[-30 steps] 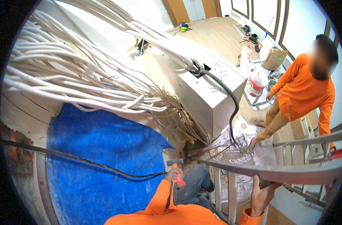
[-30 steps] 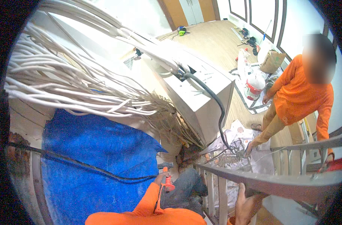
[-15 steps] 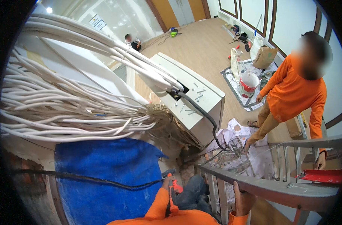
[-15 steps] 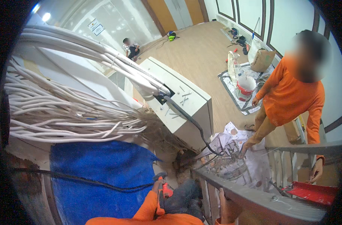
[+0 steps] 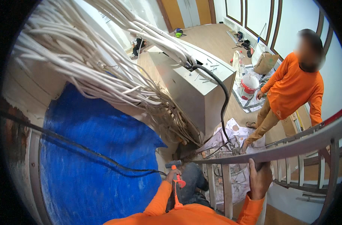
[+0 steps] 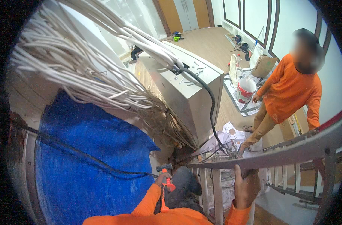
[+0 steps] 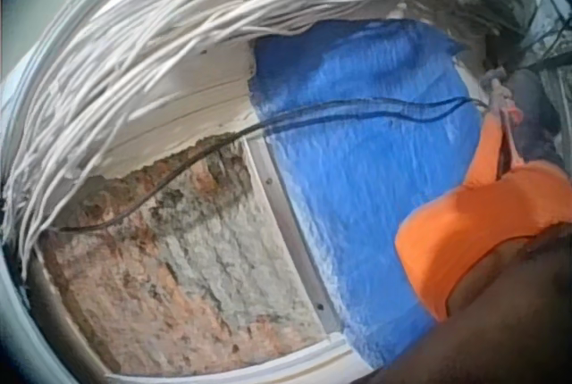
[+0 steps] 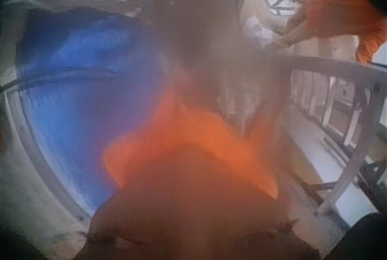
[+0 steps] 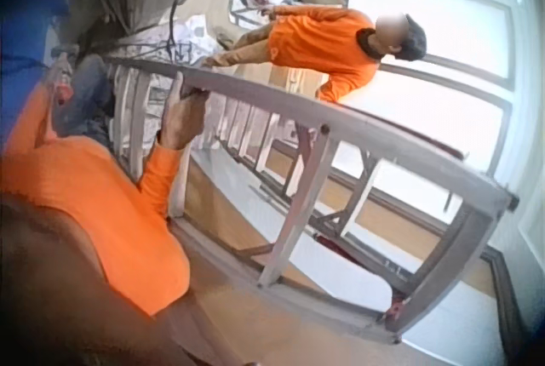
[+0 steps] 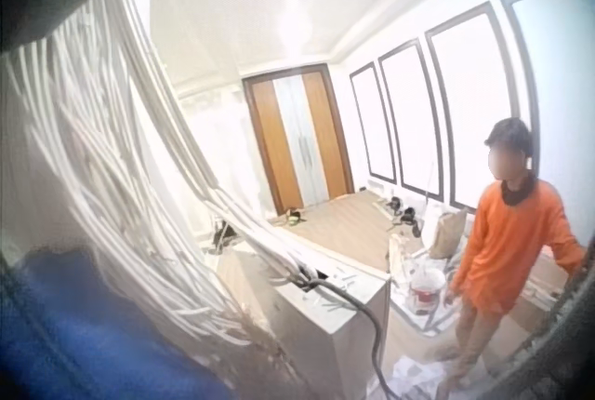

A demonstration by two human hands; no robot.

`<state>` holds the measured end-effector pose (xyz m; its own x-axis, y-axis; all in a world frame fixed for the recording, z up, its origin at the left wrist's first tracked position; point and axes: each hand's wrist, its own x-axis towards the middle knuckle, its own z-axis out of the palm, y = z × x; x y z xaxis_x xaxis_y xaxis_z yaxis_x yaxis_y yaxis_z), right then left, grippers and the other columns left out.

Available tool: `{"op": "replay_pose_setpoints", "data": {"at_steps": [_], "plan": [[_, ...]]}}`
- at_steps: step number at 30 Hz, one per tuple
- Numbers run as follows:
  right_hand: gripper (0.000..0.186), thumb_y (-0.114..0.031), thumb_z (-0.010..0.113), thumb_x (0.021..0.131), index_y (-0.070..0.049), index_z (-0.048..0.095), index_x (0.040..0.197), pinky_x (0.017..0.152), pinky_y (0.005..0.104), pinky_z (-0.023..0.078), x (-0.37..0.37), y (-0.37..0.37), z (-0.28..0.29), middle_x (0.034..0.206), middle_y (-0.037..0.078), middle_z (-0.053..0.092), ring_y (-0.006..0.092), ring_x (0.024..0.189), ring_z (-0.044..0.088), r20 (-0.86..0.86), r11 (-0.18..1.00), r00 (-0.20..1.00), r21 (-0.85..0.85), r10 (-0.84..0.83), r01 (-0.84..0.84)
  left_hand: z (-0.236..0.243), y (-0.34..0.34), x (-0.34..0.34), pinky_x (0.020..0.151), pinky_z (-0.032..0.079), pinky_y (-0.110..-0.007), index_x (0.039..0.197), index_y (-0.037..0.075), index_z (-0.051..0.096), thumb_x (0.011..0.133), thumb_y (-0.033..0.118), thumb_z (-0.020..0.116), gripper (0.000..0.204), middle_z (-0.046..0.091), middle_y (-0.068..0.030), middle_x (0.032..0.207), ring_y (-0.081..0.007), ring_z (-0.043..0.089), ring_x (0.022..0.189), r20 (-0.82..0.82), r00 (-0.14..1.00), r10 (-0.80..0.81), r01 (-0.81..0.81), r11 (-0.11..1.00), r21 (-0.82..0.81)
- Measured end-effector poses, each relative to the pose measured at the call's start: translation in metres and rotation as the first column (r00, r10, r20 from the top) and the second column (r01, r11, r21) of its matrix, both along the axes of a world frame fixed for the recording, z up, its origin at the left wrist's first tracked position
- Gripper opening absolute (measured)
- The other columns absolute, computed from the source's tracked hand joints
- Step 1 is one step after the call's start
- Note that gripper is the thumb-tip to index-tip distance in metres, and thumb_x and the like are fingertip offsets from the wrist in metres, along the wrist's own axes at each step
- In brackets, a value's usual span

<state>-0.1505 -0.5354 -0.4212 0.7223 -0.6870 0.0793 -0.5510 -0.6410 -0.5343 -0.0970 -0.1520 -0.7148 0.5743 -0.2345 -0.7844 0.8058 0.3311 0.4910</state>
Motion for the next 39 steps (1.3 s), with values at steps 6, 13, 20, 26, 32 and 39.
{"op": "replay_pose_setpoints", "data": {"at_steps": [6,13,20,26,32,39], "plan": [[0.057,-0.044,0.065,0.086,-0.002,0.053,0.121,0.079,0.0498,0.05,-0.007,0.005,-0.012,0.104,0.026,0.066,0.0435,0.094,0.064,0.002,0.993,1.0,-0.12,-0.011,0.011,-0.006,0.033,-0.036,0.06,0.053,-0.037,0.081,0.006,0.056,0.076,0.016,0.059,0.012,0.056,-0.0077,0.075,-0.0213,0.059,0.06,0.105,0.994,-0.012,0.003,0.996,0.085],[0.061,-0.047,0.063,0.087,0.001,0.05,0.122,0.081,0.0511,0.049,-0.013,0.006,-0.006,0.108,0.028,0.064,0.0454,0.097,0.062,0.005,0.993,0.998,-0.105,0.056,-0.055,0.022,0.059,-0.052,0.056,0.053,-0.038,0.082,0.006,0.057,0.074,0.013,0.058,0.01,0.056,-0.007,0.072,-0.0214,0.058,0.059,0.046,0.998,0.048,-0.051,0.997,0.066],[0.054,-0.04,0.067,0.085,-0.001,0.051,0.12,0.075,0.0504,0.051,-0.014,0.01,-0.005,0.101,0.025,0.067,0.0423,0.089,0.065,0.022,0.993,0.999,-0.116,0.04,-0.037,0.054,0.081,-0.068,0.054,0.053,-0.036,0.081,0.007,0.057,0.074,0.01,0.058,0.008,0.053,-0.0058,0.071,-0.0199,0.057,0.057,0.18,0.984,0.007,-0.04,0.983,0.181],[0.059,-0.047,0.063,0.087,-0.001,0.05,0.122,0.079,0.0507,0.05,-0.017,0.009,-0.004,0.108,0.027,0.064,0.045,0.096,0.062,0.073,0.987,0.99,-0.116,0.124,-0.115,0.043,0.081,-0.078,0.055,0.053,-0.037,0.082,0.005,0.056,0.073,0.008,0.057,0.01,0.053,-0.0067,0.07,-0.021,0.057,0.057,0.122,0.991,0.056,-0.073,0.988,0.137],[0.053,-0.042,0.068,0.084,-0.001,0.054,0.114,0.074,0.0496,0.052,-0.014,0.007,-0.005,0.103,0.023,0.066,0.0428,0.089,0.065,0.029,0.987,0.999,-0.158,0.036,-0.031,0.059,0.062,-0.067,0.054,0.052,-0.036,0.083,0.006,0.057,0.072,0.01,0.058,0.012,0.054,-0.0074,0.071,-0.0212,0.057,0.059,0.079,0.996,0.05,-0.057,0.993,0.099],[0.058,-0.045,0.067,0.084,0.0,0.054,0.118,0.076,0.0508,0.052,-0.011,0.011,-0.005,0.105,0.024,0.066,0.0423,0.092,0.065,-0.06,0.985,0.998,-0.17,0.017,-0.027,0.037,0.072,-0.039,0.056,0.051,-0.036,0.08,0.005,0.056,0.072,0.011,0.056,0.009,0.054,-0.0078,0.072,-0.0215,0.057,0.06,0.113,0.993,0.038,-0.045,0.998,0.052]]}}
